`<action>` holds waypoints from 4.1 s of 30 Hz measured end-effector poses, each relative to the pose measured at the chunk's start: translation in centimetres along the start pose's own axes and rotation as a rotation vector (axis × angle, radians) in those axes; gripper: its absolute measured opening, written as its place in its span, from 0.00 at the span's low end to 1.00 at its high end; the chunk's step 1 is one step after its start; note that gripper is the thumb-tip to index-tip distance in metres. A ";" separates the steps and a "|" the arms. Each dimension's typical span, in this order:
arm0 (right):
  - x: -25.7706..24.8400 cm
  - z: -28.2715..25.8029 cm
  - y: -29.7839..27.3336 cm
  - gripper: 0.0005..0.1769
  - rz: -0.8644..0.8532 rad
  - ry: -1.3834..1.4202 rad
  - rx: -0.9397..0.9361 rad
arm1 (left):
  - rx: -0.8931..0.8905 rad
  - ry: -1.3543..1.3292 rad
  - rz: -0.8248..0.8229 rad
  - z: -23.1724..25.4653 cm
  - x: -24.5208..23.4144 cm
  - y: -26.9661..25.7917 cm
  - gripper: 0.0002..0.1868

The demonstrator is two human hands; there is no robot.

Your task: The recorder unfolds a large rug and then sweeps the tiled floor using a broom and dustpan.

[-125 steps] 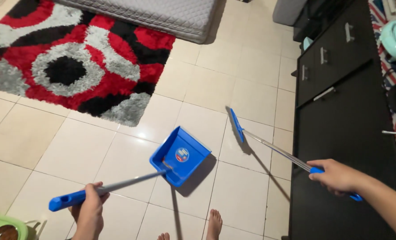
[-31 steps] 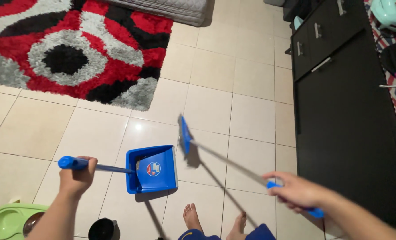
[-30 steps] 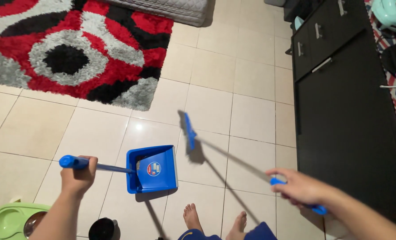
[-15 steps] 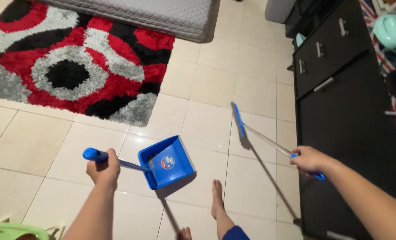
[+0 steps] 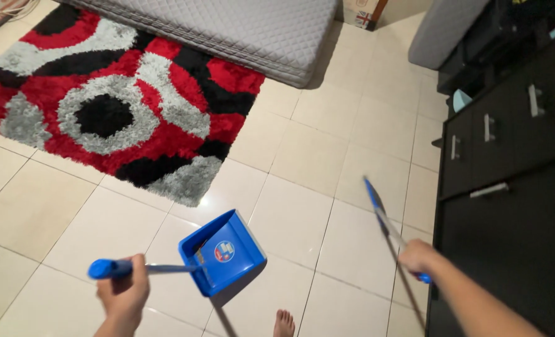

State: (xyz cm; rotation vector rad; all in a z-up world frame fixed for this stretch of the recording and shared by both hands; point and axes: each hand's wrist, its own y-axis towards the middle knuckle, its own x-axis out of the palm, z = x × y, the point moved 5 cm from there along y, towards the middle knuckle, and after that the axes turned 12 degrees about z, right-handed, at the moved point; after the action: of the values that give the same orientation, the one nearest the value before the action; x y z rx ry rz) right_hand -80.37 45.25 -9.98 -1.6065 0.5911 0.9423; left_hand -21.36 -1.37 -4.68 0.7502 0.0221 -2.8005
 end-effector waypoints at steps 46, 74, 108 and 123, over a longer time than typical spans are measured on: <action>-2.3 -31.1 -25.1 0.33 -0.299 -0.628 -0.784 | -0.388 0.326 0.465 -5.7 -21.5 -6.3 0.18; 9.9 -15.4 -41.8 0.29 -0.319 -0.233 -0.582 | -0.377 0.432 0.259 -12.9 -38.0 -15.0 0.21; 2.7 -12.0 -39.6 0.30 -0.512 -0.238 -0.648 | -0.546 0.538 0.621 -19.5 -43.1 -35.5 0.34; 7.4 -22.8 -36.0 0.19 -0.115 -0.774 -1.202 | -0.800 0.435 0.988 -16.0 -48.3 -64.7 0.24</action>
State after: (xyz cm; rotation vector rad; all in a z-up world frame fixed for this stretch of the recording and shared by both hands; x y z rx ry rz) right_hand -41.86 33.03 5.34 -1.9839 -0.7600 1.8659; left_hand 11.83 73.66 2.22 0.8093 0.6144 -1.4690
